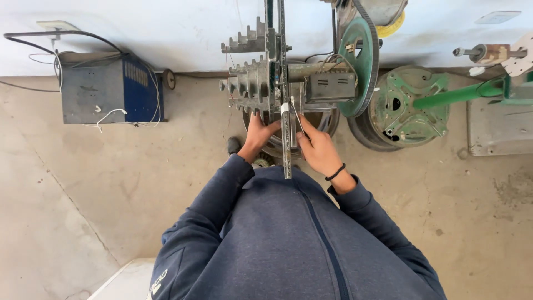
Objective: Adjusting and assembling components of an electromechanical machine using tools and wire
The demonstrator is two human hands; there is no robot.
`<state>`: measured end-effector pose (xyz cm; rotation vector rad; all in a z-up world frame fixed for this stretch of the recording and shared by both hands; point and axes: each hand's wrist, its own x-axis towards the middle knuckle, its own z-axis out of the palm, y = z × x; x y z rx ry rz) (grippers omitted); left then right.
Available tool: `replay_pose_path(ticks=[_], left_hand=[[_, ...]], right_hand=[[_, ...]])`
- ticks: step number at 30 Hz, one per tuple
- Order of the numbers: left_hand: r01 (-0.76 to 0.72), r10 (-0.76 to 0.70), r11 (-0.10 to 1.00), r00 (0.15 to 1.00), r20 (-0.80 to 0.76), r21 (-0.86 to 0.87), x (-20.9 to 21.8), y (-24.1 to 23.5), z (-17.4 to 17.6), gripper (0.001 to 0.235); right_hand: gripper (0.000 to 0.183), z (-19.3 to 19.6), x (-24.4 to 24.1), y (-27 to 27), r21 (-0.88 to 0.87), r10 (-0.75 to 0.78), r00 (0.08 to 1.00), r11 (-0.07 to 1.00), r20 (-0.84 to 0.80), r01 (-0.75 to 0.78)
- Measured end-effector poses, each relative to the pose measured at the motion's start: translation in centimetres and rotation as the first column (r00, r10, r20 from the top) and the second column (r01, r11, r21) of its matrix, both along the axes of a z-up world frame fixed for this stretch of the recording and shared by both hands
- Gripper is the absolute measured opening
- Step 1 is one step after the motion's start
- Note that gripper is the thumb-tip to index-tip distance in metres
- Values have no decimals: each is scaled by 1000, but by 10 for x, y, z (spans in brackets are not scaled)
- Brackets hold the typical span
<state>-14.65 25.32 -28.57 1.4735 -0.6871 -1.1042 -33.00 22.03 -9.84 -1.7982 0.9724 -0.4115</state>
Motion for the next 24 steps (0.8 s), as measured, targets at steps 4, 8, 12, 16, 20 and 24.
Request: replay_pose_path(ticks=[4,8,12,16,20,24], left_hand=[[70,-70,998,996,-63,-5,18,-6,29,43],[122,-140,982,983,122,146,18,-12,17,76],[68,-58,982,996,-62,177,4,-18,54,63],[176,-164,984,812,560,34,4,-21,-31,49],[-111,106,991,992,67,71,-5,-16,-1,34],[27,11,996,917,398,-89,-6,-11,5,26]], right_hand=[[52,5,8,1,298,-79,994,953,71,54],[47,14,26,16,71,-116,990,991,83,110],[45,-17,19,28,-41,-239,970,971,-45,238],[41,-21,15,23,-130,-267,957,959,-111,253],[42,-33,11,25,-160,-268,953,956,-138,246],[43,-76,20,16,-248,-249,960,945,-132,211]])
